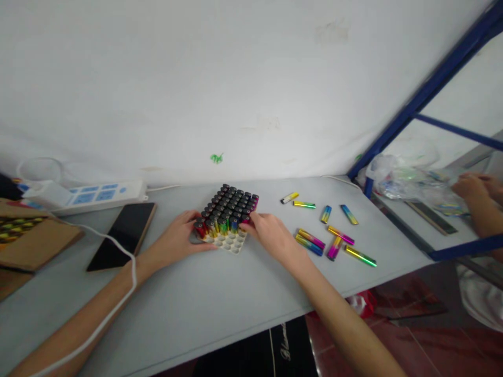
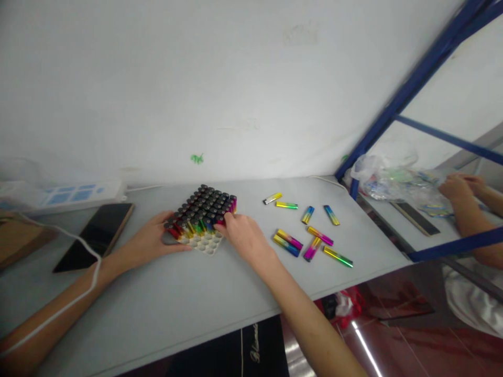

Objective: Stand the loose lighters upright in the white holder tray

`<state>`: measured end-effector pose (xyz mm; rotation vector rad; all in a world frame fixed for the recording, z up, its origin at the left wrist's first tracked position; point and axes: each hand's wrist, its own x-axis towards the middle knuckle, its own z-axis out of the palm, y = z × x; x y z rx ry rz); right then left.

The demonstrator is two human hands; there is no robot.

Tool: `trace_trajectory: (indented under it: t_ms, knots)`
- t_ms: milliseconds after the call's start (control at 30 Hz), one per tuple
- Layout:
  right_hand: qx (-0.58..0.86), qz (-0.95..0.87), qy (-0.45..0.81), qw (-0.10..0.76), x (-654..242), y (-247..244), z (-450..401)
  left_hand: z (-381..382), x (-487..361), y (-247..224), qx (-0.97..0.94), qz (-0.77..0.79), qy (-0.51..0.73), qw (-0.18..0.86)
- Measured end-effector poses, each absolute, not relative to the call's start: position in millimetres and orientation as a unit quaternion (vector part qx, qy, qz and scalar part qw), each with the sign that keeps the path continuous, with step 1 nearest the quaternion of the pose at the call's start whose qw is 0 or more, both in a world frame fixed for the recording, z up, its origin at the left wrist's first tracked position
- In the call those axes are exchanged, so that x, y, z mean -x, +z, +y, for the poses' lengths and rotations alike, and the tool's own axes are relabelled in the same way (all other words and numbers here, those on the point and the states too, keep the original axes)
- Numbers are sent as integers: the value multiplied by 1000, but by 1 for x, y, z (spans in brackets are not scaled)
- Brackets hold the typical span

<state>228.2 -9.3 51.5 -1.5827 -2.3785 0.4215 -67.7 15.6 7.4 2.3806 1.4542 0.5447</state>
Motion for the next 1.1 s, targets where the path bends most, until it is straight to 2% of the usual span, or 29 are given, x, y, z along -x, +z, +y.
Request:
trace_trajectory:
  t_ms: [100,233,367,467,633,733,800,867,1100]
  knots:
    - [542,-814,159,137,-233,54,-15,17,69,7,-829,505,187,152]
    - [539,-790,190,220,-267,42,-34,17,70,8,-826,508,192,153]
    - [576,-758,146,267,-326,33,-53,17,70,6,-825,509,195,149]
    - [610,-748,98,244,-369,32,-61,18,71,4,-823,511,202,146]
    - [639,-753,68,142,-403,30,-62,19,71,3,-823,507,211,146]
    - [636,-756,66,141,-403,29,-58,19,71,4,-827,504,208,138]
    - [633,-748,72,185,-399,30,-55,19,71,5,-827,506,205,134]
    - [628,-723,113,264,-390,32,-52,20,71,5,-826,508,202,136]
    - [530,-561,342,536,-324,44,-37,19,71,5,-829,504,202,134]
